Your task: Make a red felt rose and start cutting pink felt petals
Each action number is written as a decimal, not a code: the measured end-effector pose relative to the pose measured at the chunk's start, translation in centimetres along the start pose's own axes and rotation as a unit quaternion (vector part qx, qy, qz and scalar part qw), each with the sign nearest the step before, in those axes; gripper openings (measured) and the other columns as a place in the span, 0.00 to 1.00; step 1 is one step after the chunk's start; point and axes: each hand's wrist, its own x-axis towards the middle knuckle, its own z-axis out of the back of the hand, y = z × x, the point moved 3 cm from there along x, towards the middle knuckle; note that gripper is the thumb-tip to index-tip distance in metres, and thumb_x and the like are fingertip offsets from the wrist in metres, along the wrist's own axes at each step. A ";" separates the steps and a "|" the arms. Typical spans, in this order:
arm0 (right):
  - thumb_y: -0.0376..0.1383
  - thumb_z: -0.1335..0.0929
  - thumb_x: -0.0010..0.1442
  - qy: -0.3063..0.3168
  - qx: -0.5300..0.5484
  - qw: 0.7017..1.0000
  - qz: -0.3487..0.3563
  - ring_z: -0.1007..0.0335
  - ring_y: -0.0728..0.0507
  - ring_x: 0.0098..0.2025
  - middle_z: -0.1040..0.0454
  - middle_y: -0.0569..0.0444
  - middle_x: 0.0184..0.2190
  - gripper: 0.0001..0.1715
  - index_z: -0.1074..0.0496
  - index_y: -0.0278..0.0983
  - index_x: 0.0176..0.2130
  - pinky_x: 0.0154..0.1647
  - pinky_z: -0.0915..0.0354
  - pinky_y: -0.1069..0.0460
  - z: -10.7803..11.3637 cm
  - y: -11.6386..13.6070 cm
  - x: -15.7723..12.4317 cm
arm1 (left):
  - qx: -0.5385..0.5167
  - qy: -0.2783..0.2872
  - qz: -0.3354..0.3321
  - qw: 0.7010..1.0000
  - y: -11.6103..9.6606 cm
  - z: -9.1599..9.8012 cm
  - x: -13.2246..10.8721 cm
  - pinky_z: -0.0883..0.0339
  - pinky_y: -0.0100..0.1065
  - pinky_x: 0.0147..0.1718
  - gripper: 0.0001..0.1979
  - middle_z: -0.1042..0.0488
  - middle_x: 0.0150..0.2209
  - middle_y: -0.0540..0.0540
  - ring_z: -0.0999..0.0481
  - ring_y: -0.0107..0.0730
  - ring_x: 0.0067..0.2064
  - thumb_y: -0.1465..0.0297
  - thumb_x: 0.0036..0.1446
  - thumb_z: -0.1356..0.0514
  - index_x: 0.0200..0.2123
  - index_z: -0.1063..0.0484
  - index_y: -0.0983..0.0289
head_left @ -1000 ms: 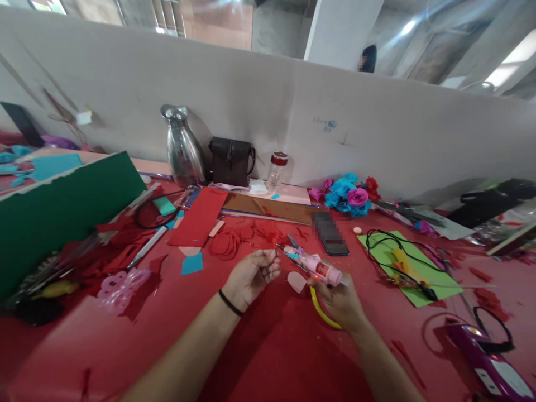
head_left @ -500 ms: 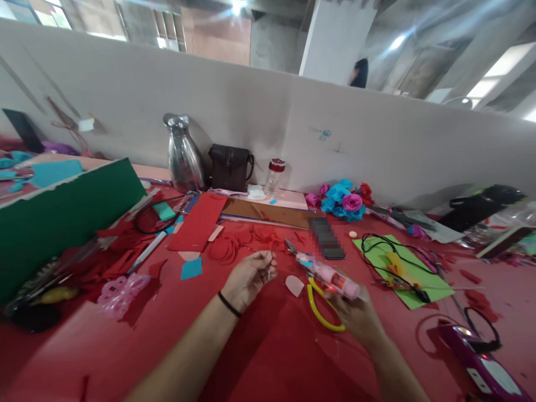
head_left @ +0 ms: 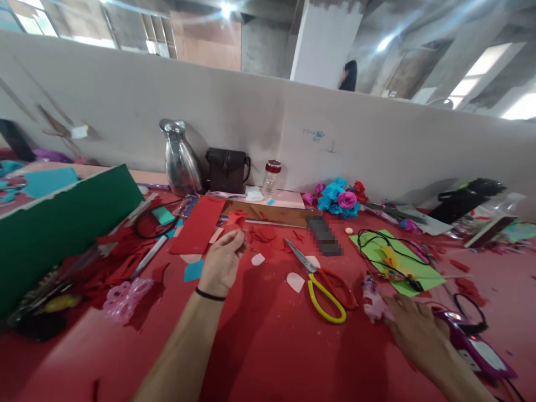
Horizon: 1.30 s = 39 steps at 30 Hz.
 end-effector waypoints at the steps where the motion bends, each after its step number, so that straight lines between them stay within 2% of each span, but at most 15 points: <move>1: 0.31 0.38 0.52 -0.026 0.001 1.000 0.012 0.31 0.31 0.41 0.26 0.40 0.44 0.17 0.25 0.39 0.40 0.37 0.37 0.40 1.1 1.5 0.7 | -0.006 -0.019 -0.009 1.000 -0.5 0.3 0.3 0.34 0.23 0.28 0.10 0.28 0.22 0.46 0.30 0.19 0.25 0.77 0.36 0.29 0.22 0.28 0.67; 2: 0.31 0.39 0.53 -0.049 0.019 0.998 0.030 0.32 0.31 0.44 0.27 0.40 0.46 0.19 0.26 0.38 0.43 0.40 0.37 0.39 2.4 3.4 1.7 | -0.011 -0.036 -0.016 0.999 -0.9 0.6 0.5 0.34 0.23 0.28 0.10 0.29 0.22 0.46 0.30 0.19 0.24 0.78 0.36 0.29 0.22 0.28 0.67; 4: 0.34 0.39 0.57 -0.072 0.096 0.990 0.074 0.32 0.34 0.43 0.26 0.42 0.43 0.18 0.26 0.37 0.44 0.45 0.38 0.41 5.1 8.2 4.1 | -0.014 -0.056 -0.022 0.998 -1.2 1.0 0.9 0.35 0.22 0.27 0.10 0.29 0.22 0.46 0.31 0.18 0.24 0.79 0.36 0.30 0.22 0.29 0.67; 6: 0.34 0.39 0.59 -0.019 0.177 0.975 0.130 0.31 0.39 0.42 0.24 0.47 0.40 0.16 0.24 0.39 0.41 0.45 0.38 0.45 6.7 13.7 7.0 | -0.006 -0.056 -0.025 0.998 -1.0 1.2 1.1 0.38 0.21 0.24 0.10 0.31 0.21 0.45 0.33 0.16 0.22 0.79 0.37 0.31 0.21 0.29 0.67; 9: 0.33 0.36 0.57 0.087 0.229 0.957 0.157 0.31 0.41 0.42 0.22 0.49 0.37 0.11 0.23 0.38 0.36 0.46 0.40 0.49 6.7 20.2 10.8 | 0.013 -0.030 -0.008 0.999 -0.4 1.3 1.2 0.46 0.19 0.18 0.11 0.34 0.19 0.44 0.38 0.15 0.20 0.77 0.37 0.30 0.22 0.31 0.66; 12: 0.31 0.36 0.57 0.093 0.232 0.962 0.112 0.30 0.41 0.43 0.22 0.47 0.37 0.12 0.23 0.38 0.36 0.43 0.40 0.50 5.1 23.1 13.5 | 0.014 -0.010 0.038 0.999 0.4 1.2 1.3 0.45 0.19 0.18 0.12 0.35 0.18 0.43 0.40 0.15 0.19 0.75 0.39 0.30 0.22 0.32 0.66; 15: 0.33 0.33 0.55 0.088 0.237 0.965 0.065 0.31 0.38 0.44 0.23 0.44 0.37 0.08 0.24 0.36 0.35 0.41 0.40 0.49 3.4 23.5 14.5 | 0.006 -0.006 0.075 0.997 0.7 1.2 1.2 0.43 0.21 0.20 0.11 0.35 0.19 0.45 0.39 0.16 0.19 0.75 0.40 0.31 0.22 0.33 0.66; 18: 0.31 0.32 0.53 0.089 0.262 0.960 0.045 0.31 0.39 0.42 0.23 0.46 0.34 0.03 0.26 0.37 0.30 0.40 0.41 0.50 2.6 23.1 14.3 | 0.013 0.007 0.071 0.997 0.8 1.0 1.1 0.43 0.21 0.20 0.11 0.33 0.21 0.46 0.39 0.17 0.20 0.75 0.40 0.31 0.22 0.33 0.66; 24: 0.35 0.39 0.61 0.076 0.354 0.932 0.009 0.30 0.45 0.32 0.24 0.52 0.31 0.10 0.30 0.38 0.36 0.33 0.39 0.53 3.0 21.3 13.6 | 0.056 0.012 0.045 0.997 1.3 0.8 0.6 0.39 0.22 0.24 0.14 0.32 0.22 0.46 0.34 0.18 0.23 0.70 0.36 0.29 0.22 0.32 0.66; 27: 0.32 0.37 0.58 0.065 0.398 0.915 0.021 0.30 0.45 0.38 0.24 0.51 0.36 0.08 0.29 0.39 0.37 0.40 0.39 0.52 3.2 21.8 14.1 | 0.060 0.013 0.047 0.997 1.6 0.5 0.4 0.37 0.24 0.24 0.14 0.32 0.22 0.46 0.32 0.21 0.24 0.69 0.34 0.29 0.22 0.32 0.66; 30: 0.27 0.32 0.49 0.056 0.438 0.897 0.031 0.34 0.41 0.45 0.25 0.48 0.36 0.06 0.29 0.37 0.29 0.50 0.44 0.48 3.1 23.1 14.8 | 0.059 0.017 0.048 0.997 1.6 0.3 0.4 0.36 0.24 0.25 0.14 0.32 0.22 0.46 0.32 0.21 0.24 0.70 0.35 0.29 0.22 0.32 0.66; 32: 0.25 0.32 0.45 0.051 0.472 0.880 0.021 0.35 0.40 0.45 0.26 0.48 0.32 0.08 0.32 0.37 0.23 0.51 0.46 0.46 3.0 23.5 15.1 | 0.051 0.010 0.054 0.997 1.6 0.3 0.5 0.35 0.23 0.25 0.13 0.32 0.21 0.46 0.32 0.20 0.24 0.72 0.37 0.30 0.23 0.32 0.66; 34: 0.26 0.33 0.47 0.042 0.516 0.856 -0.003 0.34 0.41 0.42 0.27 0.50 0.29 0.08 0.34 0.38 0.22 0.50 0.44 0.45 2.8 23.2 15.0 | 0.036 0.002 0.068 0.997 1.7 0.5 0.6 0.35 0.23 0.25 0.11 0.31 0.22 0.46 0.31 0.20 0.23 0.74 0.40 0.31 0.23 0.32 0.66; 37: 0.32 0.35 0.53 0.029 0.599 0.799 -0.050 0.32 0.44 0.35 0.28 0.52 0.29 0.02 0.33 0.38 0.30 0.42 0.38 0.47 2.7 21.9 14.2 | 0.016 0.006 0.103 0.995 2.0 0.4 0.3 0.35 0.23 0.24 0.09 0.32 0.21 0.46 0.31 0.20 0.23 0.76 0.44 0.33 0.23 0.33 0.66; 39: 0.37 0.36 0.54 0.033 0.649 0.756 -0.070 0.31 0.46 0.31 0.27 0.53 0.30 0.08 0.32 0.38 0.36 0.36 0.35 0.49 2.9 21.0 13.3 | 0.003 0.019 0.129 0.991 2.5 0.1 -0.1 0.34 0.24 0.25 0.09 0.32 0.22 0.46 0.31 0.21 0.23 0.76 0.46 0.34 0.24 0.34 0.65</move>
